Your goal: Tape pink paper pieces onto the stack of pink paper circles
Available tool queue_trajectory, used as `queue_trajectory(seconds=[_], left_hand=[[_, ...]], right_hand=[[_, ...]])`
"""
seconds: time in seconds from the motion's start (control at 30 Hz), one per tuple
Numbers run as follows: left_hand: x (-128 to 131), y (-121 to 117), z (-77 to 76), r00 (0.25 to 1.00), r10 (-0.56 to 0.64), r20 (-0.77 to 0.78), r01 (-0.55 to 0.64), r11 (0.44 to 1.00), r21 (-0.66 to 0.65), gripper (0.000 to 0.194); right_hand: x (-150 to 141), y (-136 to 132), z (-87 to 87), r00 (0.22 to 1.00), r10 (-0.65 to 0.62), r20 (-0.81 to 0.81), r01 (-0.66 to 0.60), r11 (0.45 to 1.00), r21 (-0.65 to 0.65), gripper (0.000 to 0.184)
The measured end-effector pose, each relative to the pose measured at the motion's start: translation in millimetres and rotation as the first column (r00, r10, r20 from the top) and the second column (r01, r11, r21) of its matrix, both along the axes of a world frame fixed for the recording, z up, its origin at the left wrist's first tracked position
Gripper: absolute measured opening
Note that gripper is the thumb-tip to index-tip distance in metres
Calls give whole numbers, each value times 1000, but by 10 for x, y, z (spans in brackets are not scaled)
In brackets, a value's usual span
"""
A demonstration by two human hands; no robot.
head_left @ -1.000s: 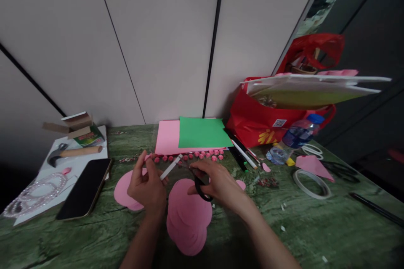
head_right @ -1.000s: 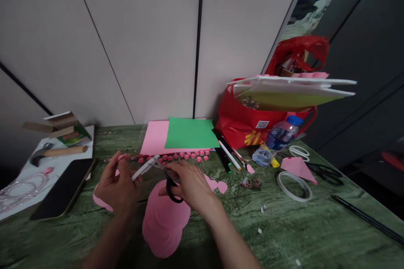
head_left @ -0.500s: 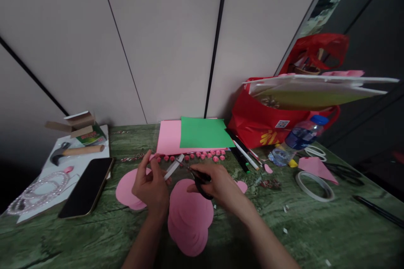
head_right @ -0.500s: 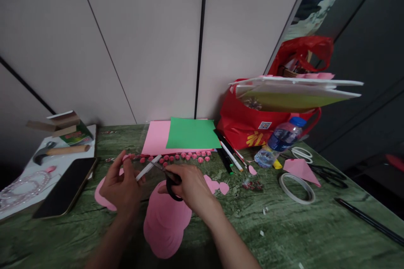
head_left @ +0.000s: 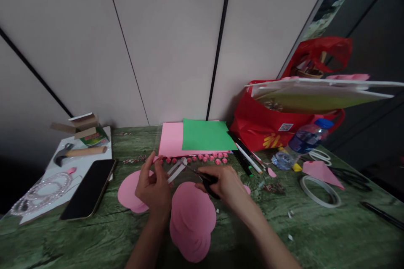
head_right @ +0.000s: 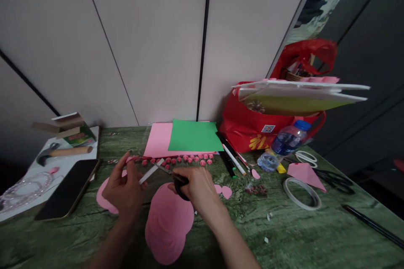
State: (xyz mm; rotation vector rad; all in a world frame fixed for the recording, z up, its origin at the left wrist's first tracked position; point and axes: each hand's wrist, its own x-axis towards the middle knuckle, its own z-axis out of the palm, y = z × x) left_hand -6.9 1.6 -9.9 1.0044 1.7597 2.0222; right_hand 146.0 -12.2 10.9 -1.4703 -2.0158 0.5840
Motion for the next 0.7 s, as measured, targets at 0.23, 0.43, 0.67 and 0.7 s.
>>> queue_trajectory(seconds=[0.23,0.43,0.67,0.7], left_hand=[[-204,124,-145,822,59,-567,-42,998,42,26],[-238,192,-232,626,-173,-760,-34,968,-248,27],[-178,170,-284,485,-366,-794,-152,859,-489,31],[-176,170,-291,461,-401,-791,-164,838,-520,31]], right_hand=[[516,84,32,857,-247,453,310,948,-69,15],[662,177,-210,817,-45,574,247,929,-278,39],[692,265,-392,838,-48,543,246,922,-299,40],[704,277,-408,842,-58,536,250,923,-294,39]])
